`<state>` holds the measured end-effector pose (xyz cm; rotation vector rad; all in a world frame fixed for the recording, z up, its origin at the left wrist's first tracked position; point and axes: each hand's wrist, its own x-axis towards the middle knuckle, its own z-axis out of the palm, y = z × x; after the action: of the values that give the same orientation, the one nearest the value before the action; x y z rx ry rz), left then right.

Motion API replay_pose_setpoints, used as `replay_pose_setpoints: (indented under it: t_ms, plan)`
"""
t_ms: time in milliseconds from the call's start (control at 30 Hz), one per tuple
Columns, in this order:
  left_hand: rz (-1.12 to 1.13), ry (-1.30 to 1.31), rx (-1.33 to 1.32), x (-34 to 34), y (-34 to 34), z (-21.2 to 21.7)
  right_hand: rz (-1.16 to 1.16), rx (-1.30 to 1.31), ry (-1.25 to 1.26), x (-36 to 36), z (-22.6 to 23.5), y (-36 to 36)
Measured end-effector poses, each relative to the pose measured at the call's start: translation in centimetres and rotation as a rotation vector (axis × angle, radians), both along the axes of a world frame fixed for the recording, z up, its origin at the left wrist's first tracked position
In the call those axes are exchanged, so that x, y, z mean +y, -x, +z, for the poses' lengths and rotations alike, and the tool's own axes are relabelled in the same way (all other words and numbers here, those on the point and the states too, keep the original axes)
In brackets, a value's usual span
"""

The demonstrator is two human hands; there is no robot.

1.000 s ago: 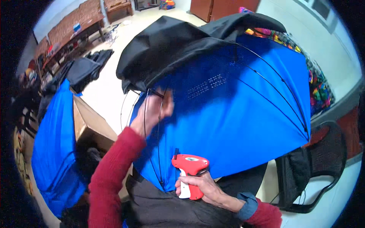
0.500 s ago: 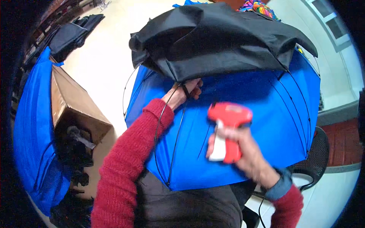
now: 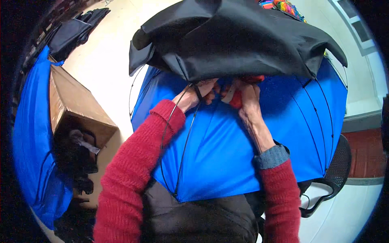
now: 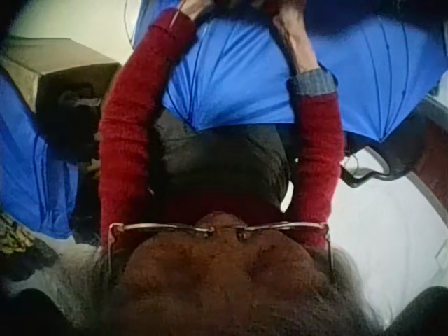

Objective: Tagging blue umbrellas using a hand-held tag gun.

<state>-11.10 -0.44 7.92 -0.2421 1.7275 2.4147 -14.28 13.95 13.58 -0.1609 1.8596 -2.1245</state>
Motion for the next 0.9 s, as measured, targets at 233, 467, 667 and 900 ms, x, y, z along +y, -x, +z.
replay_pose_setpoints:
  t_ms: [233,467,667,900]
  plan:
    - [0.065,-0.058,-0.064,-1.1,-0.5,-0.6,0.019,-0.146,0.047,-1.1,-0.2,-2.0]
    - [-0.089,0.090,-0.002,-0.3,0.0,-1.1,0.030,-0.280,0.139,0.5,-0.1,-3.4]
    - [-0.085,-0.009,-0.070,0.3,-0.8,-0.8,0.159,-0.451,0.410,1.8,-2.2,-2.3]
    - [-0.124,-0.002,-0.055,-0.2,-1.3,0.0,0.154,-0.460,0.494,0.7,-3.1,-2.4]
